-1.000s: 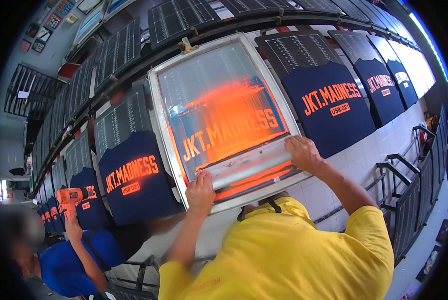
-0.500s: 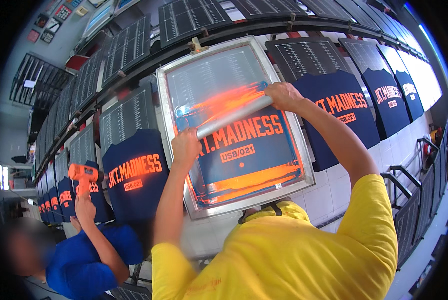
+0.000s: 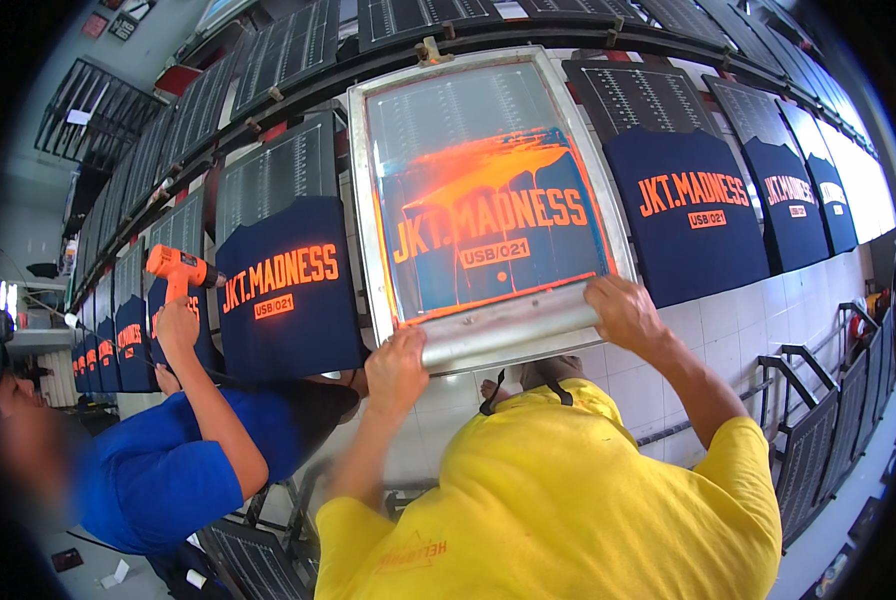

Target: The person performs screen printing on navy blue t-shirts by applying orange ink through a screen with a squeegee and lifting the frame.

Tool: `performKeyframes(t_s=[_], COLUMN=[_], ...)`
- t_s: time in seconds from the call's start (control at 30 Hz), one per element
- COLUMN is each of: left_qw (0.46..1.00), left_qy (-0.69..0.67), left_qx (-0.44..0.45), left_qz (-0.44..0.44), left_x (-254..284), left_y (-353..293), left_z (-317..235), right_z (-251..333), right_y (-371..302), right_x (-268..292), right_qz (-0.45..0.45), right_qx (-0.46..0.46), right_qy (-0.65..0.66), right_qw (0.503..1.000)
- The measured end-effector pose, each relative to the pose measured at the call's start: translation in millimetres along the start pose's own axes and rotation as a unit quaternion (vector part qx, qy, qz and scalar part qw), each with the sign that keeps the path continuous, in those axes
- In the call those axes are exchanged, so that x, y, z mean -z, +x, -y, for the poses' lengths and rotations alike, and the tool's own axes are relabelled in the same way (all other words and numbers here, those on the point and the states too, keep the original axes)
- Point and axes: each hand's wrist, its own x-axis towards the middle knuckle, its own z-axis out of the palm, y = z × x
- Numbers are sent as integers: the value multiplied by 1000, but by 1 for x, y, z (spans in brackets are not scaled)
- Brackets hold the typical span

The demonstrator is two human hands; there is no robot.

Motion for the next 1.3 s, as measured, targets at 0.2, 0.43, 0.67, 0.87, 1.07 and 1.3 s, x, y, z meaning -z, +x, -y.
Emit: performKeyframes(t_s=[0.2, 0.43, 0.67, 0.87, 1.07, 1.3], left_qw=[998, 994, 994, 996, 996, 998], left_qy=[31, 54, 14, 39, 80, 33], left_qx=[-47, -86, -100, -80, -40, -44], left_qz=[-23, -39, -37, -31, 20, -6], left_x=[-18, -27, -30, -41, -28, -9], left_y=[-25, 40, 148, 211, 209, 98], left_z=[3, 45, 95, 123, 110, 45], right_z=[20, -9, -56, -101, -107, -52], right_y=[-21, 30, 117, 179, 181, 64], right_x=[-8, -28, -34, -35, -27, -14], right_qz=[-11, -23, 5, 49, 48, -34], right_qx=[6, 0, -45, -73, -64, -40], right_qy=[-25, -71, -77, -77, -62, -16], right_qw=[1000, 997, 996, 993, 995, 998])
